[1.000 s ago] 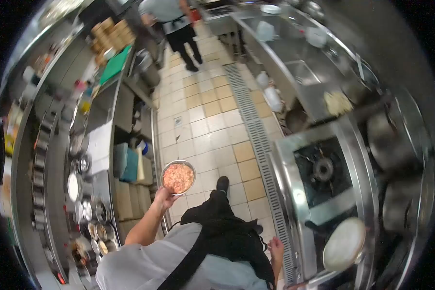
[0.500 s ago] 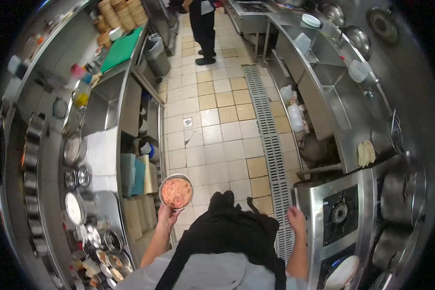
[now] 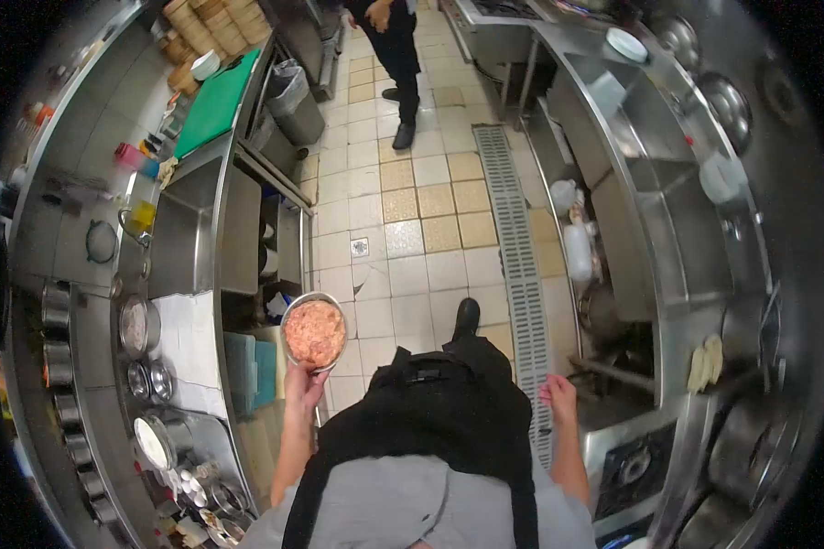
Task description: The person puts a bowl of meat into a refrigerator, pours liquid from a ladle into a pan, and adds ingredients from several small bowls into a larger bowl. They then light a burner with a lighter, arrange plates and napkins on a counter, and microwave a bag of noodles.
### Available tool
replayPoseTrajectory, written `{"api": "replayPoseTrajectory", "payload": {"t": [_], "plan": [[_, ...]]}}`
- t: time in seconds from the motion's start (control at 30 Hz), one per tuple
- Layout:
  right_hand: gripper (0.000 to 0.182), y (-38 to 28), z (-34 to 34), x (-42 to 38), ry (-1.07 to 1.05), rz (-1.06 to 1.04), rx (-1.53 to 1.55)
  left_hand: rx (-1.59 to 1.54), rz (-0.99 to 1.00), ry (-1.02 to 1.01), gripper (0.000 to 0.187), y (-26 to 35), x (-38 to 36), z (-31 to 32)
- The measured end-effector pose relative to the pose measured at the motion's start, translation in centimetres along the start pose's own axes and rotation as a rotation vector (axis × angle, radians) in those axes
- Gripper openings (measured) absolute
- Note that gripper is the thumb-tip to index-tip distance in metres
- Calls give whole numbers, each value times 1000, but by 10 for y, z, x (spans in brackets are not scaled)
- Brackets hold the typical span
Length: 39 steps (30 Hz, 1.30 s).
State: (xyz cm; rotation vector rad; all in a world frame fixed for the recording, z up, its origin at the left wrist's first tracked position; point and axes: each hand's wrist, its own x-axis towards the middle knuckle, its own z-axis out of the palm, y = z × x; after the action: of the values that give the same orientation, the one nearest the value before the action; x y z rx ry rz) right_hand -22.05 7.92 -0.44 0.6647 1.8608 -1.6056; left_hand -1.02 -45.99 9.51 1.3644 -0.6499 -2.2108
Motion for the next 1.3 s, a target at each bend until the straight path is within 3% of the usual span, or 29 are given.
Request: {"api": "replayPoseTrajectory", "payload": {"t": [0.1,0.2,0.27,0.37,0.43,0.5,0.53,0.57,0.6,0.63,0.7,0.77,0.8,0.83,0.87,0.9,0.97,1.0,1.13,1.23,1.3], "plan": [[18,-70,19,95,16,-65,-60,-50,47,107,71,13,7,27],[29,-188,83,187,-49,-266,-199,-58,94,147,75,22,18,43],[28,-267,136,229,-143,-421,-327,-103,74,204,78,23,34,45],[30,-379,226,242,-314,-645,-465,-98,21,221,78,31,71,60],[28,-428,273,237,-273,-889,-672,66,-10,316,76,45,97,96],[28,-443,303,237,-263,-870,-738,93,-43,259,77,58,132,122],[28,-451,310,237,-269,-858,-805,99,-59,250,77,52,161,106],[28,-456,311,240,-249,-853,-805,132,-44,87,76,38,206,74],[29,-452,311,244,-269,-811,-841,165,-26,-81,75,48,227,91],[31,-441,310,248,-291,-764,-874,178,-33,-95,75,55,244,106],[33,-403,279,281,-118,-651,-796,260,-158,7,73,104,247,244],[40,-362,243,312,-41,-863,-691,256,-218,-84,71,112,278,290],[40,-353,228,319,-8,-862,-678,241,-223,-148,70,115,297,308],[41,-345,215,324,12,-689,-677,226,-230,-206,70,117,314,327],[43,-344,208,329,27,-514,-669,220,-244,-121,68,121,320,364],[43,-352,207,330,46,-507,-655,238,-252,-135,68,121,334,388],[40,-379,206,334,40,-126,-287,245,-285,-118,66,122,361,435],[35,-387,206,346,57,-78,-201,256,-303,-94,65,124,373,458],[27,-433,207,440,22,21,45,236,-238,-124,66,113,407,531],[27,-508,230,521,-106,-71,-44,34,-143,-151,68,121,400,595],[26,-565,250,577,-192,-111,-95,105,-101,-42,71,123,397,623]]}}
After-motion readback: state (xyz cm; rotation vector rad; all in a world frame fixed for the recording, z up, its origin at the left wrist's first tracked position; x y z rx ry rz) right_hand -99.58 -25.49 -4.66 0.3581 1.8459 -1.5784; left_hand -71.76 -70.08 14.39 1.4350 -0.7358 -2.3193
